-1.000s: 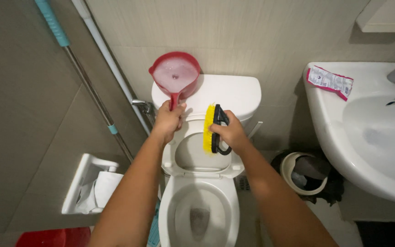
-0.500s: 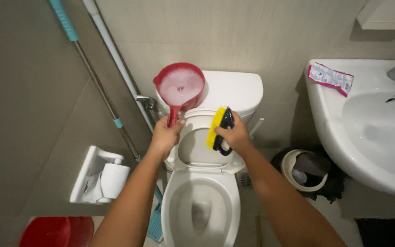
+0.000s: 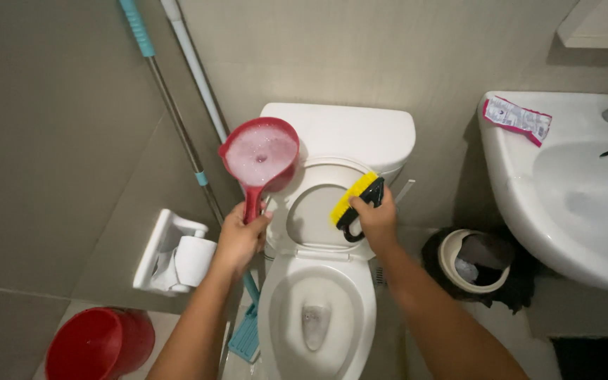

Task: The person cleans a toilet by scrubbing the seat and rim with a brush, pouring soapy water from a red scoop into the bowl, and scrubbing the interior. They then rinse the toilet and the brush using a handheld bidet sprayer.

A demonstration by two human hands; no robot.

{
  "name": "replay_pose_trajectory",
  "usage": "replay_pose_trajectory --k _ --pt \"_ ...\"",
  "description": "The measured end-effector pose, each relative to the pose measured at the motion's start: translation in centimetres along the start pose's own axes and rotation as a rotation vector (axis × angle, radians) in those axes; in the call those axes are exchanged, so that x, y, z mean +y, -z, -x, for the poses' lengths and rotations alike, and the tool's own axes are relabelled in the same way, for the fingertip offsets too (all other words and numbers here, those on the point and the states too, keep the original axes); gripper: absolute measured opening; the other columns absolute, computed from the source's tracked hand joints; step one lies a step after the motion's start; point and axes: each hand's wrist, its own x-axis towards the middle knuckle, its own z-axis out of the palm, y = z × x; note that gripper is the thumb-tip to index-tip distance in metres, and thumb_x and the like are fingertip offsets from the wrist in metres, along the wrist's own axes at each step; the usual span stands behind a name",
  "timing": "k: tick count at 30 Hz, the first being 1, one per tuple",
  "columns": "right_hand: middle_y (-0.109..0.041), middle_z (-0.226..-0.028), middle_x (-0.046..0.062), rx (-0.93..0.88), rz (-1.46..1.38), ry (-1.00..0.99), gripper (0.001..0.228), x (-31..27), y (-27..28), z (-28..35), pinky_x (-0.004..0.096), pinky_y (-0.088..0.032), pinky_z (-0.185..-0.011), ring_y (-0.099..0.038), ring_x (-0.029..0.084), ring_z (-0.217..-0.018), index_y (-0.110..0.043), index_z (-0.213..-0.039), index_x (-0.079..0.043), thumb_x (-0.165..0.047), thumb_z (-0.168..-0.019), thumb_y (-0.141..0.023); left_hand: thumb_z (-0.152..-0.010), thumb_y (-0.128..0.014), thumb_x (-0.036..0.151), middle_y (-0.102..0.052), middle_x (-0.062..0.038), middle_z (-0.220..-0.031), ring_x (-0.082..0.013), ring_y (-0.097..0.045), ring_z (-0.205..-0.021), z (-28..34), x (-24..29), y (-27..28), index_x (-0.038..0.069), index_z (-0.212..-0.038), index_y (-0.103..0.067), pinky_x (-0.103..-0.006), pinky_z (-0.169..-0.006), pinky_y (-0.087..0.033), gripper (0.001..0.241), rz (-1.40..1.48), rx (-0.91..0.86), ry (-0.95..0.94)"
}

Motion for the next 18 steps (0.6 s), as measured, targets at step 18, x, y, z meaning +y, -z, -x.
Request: replay_pose_trajectory --k 18 --pt "-0.068 -0.100 0.007 -0.099 -0.222 -0.192 0.036 -1.6 -4.3 6.2 0.031 -0.059 -0.071 -0.069 0.016 -0.084 -0.059 -0.115 -0.001 -0.013 -0.085 -0.075 -0.089 -0.071 0.008 -0.050 0.004 -0.063 -0.0076 -0.039 -0.044 10.0 0.5 4.0 0.009 -0.115 -0.062 -0.0275 -0.041 -0.029 0.028 -0.067 -0.108 0.139"
